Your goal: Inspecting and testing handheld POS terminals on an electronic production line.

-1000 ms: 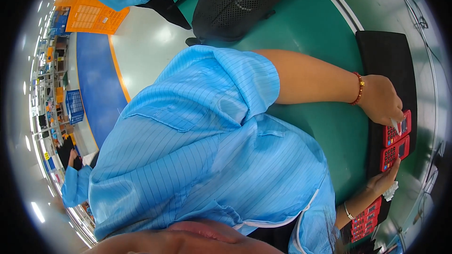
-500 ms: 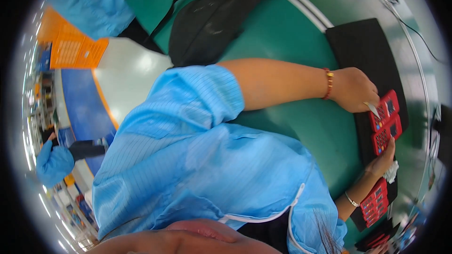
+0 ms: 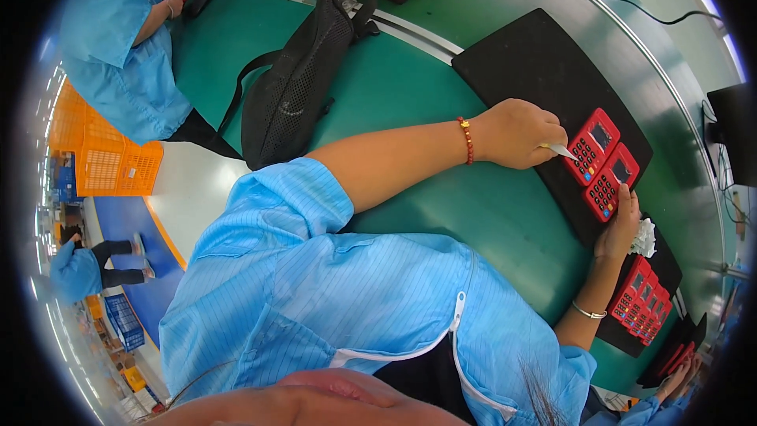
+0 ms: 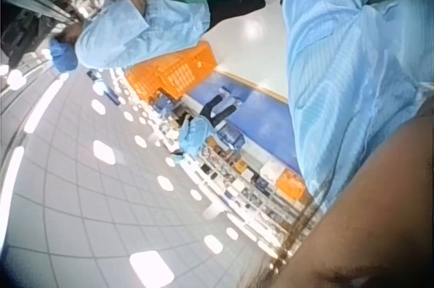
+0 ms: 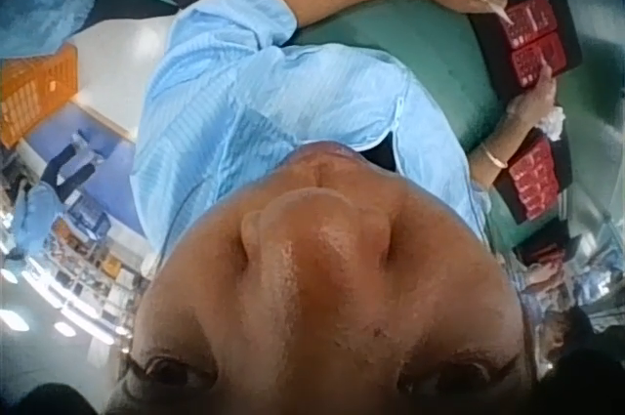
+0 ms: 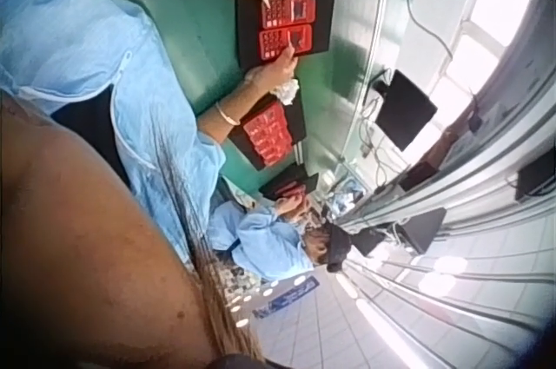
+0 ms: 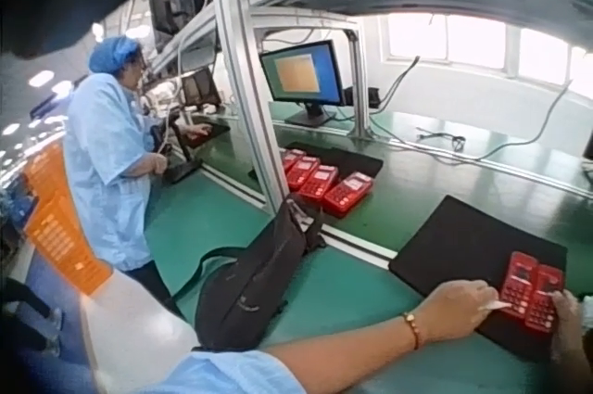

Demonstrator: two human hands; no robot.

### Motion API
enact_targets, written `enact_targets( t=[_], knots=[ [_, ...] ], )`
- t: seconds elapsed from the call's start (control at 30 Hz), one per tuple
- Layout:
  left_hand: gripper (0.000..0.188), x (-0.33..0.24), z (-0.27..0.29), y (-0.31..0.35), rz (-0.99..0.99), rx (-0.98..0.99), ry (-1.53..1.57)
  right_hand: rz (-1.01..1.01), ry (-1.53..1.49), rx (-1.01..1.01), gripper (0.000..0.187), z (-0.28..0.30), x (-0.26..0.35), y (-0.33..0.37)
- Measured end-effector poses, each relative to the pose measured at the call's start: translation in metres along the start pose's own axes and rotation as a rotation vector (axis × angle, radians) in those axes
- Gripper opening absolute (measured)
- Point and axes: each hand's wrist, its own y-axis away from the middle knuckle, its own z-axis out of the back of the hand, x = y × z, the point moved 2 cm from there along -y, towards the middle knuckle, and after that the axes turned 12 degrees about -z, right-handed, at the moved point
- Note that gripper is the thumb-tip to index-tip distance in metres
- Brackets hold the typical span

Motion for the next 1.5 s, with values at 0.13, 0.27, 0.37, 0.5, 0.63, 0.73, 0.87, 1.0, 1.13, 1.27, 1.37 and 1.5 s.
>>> enact_targets(
  t=[0.13,0.27,0.37,0.5,0.63,0.73,0.87,1.0,1.13,1.27,1.37,1.5],
  knots=[
    [0.014,-0.001,0.001,-0.002,0.015,0.027,-0.006,-0.005,-0.015,0.020,0.027,-0.002,0.001,0.001],
    [0.015,0.010,0.020,-0.011,0.095,0.013,-0.035,-0.010,-0.025,0.036,0.030,0.004,0.000,0.002],
    [0.019,0.051,0.091,-0.029,0.145,-0.085,-0.352,-0.007,-0.035,0.016,0.029,-0.004,0.005,0.011],
    [0.035,0.135,0.165,-0.041,0.681,0.112,-0.732,-0.033,0.000,0.104,0.036,0.011,0.004,0.001],
    [0.049,0.220,0.162,-0.010,1.202,0.472,-0.793,-0.033,-0.005,0.103,0.037,0.026,-0.014,-0.031],
    [0.056,0.272,0.189,0.058,1.298,0.443,-0.865,-0.046,-0.049,0.172,0.035,0.007,-0.024,-0.047],
    [0.082,0.280,0.177,0.058,1.276,0.235,-0.674,-0.043,-0.024,0.168,0.040,0.012,-0.019,-0.054],
    [0.099,0.267,0.117,0.021,1.040,0.449,-0.745,0.001,0.061,0.122,0.050,0.022,-0.025,-0.058],
    [0.099,0.248,0.106,0.025,0.904,0.419,-0.594,-0.028,0.007,0.204,0.054,0.006,-0.025,-0.044],
    [0.099,0.159,0.036,-0.014,0.806,0.512,-0.523,-0.039,0.047,0.117,0.055,0.026,-0.023,-0.003],
    [0.092,0.056,0.023,-0.010,0.752,0.490,-0.590,-0.097,0.114,0.129,0.062,0.060,-0.018,0.030],
    [0.089,-0.051,0.028,0.007,0.620,0.516,-0.238,-0.185,0.264,0.170,0.070,0.117,-0.009,0.065]
  ],
)
